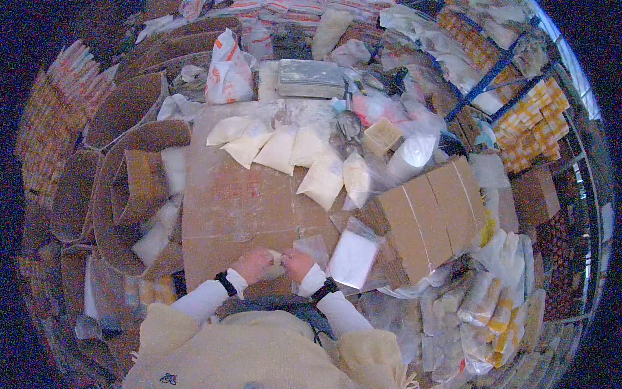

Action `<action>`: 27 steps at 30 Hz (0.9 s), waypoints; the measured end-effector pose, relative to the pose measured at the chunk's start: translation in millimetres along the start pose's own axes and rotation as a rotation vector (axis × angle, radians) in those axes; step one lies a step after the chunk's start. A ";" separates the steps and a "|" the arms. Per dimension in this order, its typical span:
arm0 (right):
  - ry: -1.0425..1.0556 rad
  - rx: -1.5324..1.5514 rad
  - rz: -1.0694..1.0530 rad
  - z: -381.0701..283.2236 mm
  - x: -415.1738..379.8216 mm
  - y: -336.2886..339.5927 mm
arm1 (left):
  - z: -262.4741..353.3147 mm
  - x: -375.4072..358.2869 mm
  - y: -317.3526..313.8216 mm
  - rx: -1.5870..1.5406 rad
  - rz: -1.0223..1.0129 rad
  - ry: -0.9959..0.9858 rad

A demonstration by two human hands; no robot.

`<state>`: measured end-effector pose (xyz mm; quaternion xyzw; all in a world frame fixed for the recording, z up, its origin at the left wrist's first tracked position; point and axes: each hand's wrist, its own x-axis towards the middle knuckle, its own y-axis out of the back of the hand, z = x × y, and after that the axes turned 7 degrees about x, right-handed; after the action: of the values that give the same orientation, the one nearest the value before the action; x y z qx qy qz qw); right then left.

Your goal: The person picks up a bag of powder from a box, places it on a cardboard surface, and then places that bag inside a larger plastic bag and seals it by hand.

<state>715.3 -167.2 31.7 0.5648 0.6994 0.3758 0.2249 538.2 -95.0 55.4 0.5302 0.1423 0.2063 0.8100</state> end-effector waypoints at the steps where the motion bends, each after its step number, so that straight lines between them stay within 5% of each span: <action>1: -0.002 -0.002 0.005 -1.8 0.1 2.6 | 2.8 1.5 5.6 0.011 0.008 -0.026; 7: -0.049 0.006 0.029 -3.0 -3.8 6.3 | -1.5 9.0 -15.9 -0.129 0.078 -0.082; 13: -0.031 0.020 0.098 0.4 -5.4 4.1 | 1.4 16.2 -16.1 -0.001 -0.099 -0.048; 19: -0.051 0.030 0.094 1.5 -6.3 1.2 | -0.2 17.2 -25.5 -0.076 0.128 -0.134; 22: -0.057 0.047 0.089 5.9 -7.5 -2.5 | 1.3 16.7 -18.5 -0.072 0.101 -0.131; 25: -0.061 0.040 0.097 7.4 -10.0 -4.1 | -0.3 19.7 0.8 -0.061 -0.254 0.049; 27: -0.117 0.035 0.072 6.8 -11.7 -6.4 | -17.9 13.5 -15.6 -0.024 -0.207 -0.015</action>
<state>719.4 -177.1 21.3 0.6144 0.6709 0.3376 0.2417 544.7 -79.7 33.8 0.5046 0.1876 0.1193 0.8342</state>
